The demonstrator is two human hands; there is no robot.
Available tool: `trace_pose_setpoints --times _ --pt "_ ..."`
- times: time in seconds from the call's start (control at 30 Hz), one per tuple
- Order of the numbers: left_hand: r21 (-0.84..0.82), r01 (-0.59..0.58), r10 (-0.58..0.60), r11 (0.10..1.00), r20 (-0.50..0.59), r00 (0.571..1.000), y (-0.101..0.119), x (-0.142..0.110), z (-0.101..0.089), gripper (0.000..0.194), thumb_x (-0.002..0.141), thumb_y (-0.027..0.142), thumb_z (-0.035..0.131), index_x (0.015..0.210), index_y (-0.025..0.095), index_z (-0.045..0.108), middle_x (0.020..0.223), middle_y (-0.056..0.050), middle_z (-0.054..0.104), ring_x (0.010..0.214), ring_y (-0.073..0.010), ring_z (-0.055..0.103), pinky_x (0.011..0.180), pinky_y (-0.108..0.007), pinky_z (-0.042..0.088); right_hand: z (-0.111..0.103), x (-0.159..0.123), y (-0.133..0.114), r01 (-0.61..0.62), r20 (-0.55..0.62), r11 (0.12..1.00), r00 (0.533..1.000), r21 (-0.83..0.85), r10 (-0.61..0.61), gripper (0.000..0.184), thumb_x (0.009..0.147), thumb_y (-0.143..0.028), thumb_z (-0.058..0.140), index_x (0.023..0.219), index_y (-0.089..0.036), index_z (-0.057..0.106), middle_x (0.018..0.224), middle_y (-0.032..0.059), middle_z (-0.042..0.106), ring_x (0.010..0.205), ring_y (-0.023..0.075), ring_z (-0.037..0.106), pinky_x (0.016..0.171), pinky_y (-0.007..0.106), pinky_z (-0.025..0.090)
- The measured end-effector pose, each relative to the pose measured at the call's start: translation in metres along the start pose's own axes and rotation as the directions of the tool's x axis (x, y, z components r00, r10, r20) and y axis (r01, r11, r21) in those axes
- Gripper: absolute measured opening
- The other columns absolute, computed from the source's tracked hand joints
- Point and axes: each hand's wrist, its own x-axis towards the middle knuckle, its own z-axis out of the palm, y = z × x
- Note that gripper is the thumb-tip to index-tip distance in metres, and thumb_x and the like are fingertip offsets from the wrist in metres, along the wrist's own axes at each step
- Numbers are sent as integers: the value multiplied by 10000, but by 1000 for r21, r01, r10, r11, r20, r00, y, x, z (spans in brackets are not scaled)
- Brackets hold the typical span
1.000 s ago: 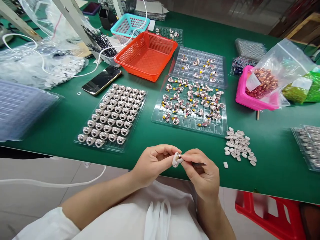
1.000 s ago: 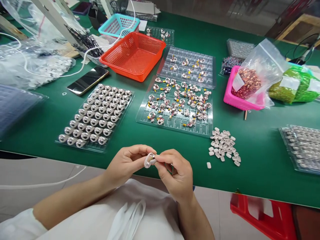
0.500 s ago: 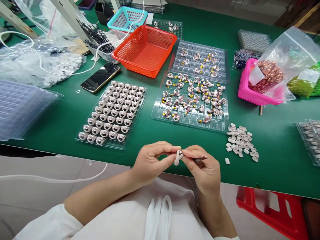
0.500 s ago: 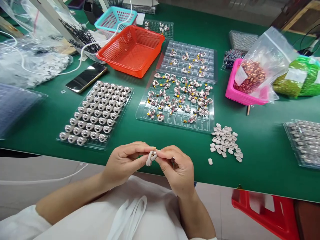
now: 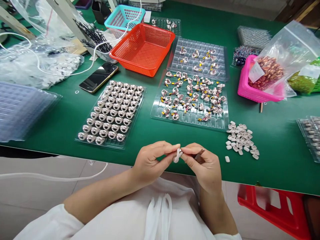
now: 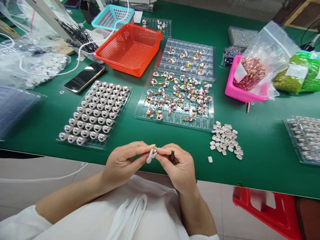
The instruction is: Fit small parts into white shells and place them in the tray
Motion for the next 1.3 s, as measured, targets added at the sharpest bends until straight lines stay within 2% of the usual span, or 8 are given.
trace_pose_setpoints --times 0.2,0.57,0.73,0.83,0.9,0.97,1.17,1.3 --pt "24 -40 38 999 59 998 -3 -3 -1 407 904 -19 617 1234 189 734 859 -51 764 769 -122 697 738 -199 570 -1 0 -1 6 -16 1000 1000 -22 -7 203 895 -127 724 967 -302 794 833 5 732 760 153 662 636 272 504" --pt "3 13 -13 1000 101 995 -5 -3 0 396 943 35 579 1265 215 721 872 -64 769 781 -137 706 737 -230 584 -5 -1 0 23 -9 998 1000 -57 -23 194 902 -120 709 962 -285 793 822 16 730 747 163 668 623 287 498" --pt "-77 131 -120 988 138 983 -1 -2 -2 327 967 113 563 1205 219 761 852 -74 783 792 -160 720 767 -268 602 -7 -1 -1 47 -5 993 999 -107 -48 185 896 -113 708 941 -272 791 825 26 733 754 169 667 600 282 494" --pt "-210 324 -292 923 171 941 1 1 -1 238 945 198 635 1116 201 801 865 -87 794 792 -180 738 757 -290 628 -11 -2 -2 50 16 989 999 -140 -48 189 896 -117 707 953 -276 789 845 30 734 747 175 674 590 287 502" --pt "-280 467 -427 839 195 883 2 3 0 198 903 242 704 1050 178 821 862 -90 796 764 -186 744 737 -295 640 -14 -2 -3 58 44 981 998 -187 -50 198 897 -114 703 966 -280 788 860 29 731 753 174 677 590 286 503" --pt "-324 558 -515 764 216 830 3 5 0 190 856 260 761 1002 161 831 845 -84 794 736 -181 742 731 -291 642 -16 -2 -6 79 76 968 995 -239 -62 208 897 -108 697 976 -280 784 872 28 729 763 169 677 577 273 492" --pt "-403 652 -574 642 311 757 10 12 -5 196 799 309 819 913 151 844 818 -80 790 728 -172 724 729 -282 623 -18 1 -18 131 117 915 989 -381 -93 179 902 -124 687 962 -267 777 847 14 692 588 99 560 462 236 374" --pt "-500 724 -633 476 377 676 9 15 -6 220 740 301 872 895 148 841 758 -65 791 697 -163 721 712 -282 617 -13 1 -19 91 60 905 996 -417 -73 105 906 -174 691 963 -241 749 845 30 695 652 131 609 510 246 449"
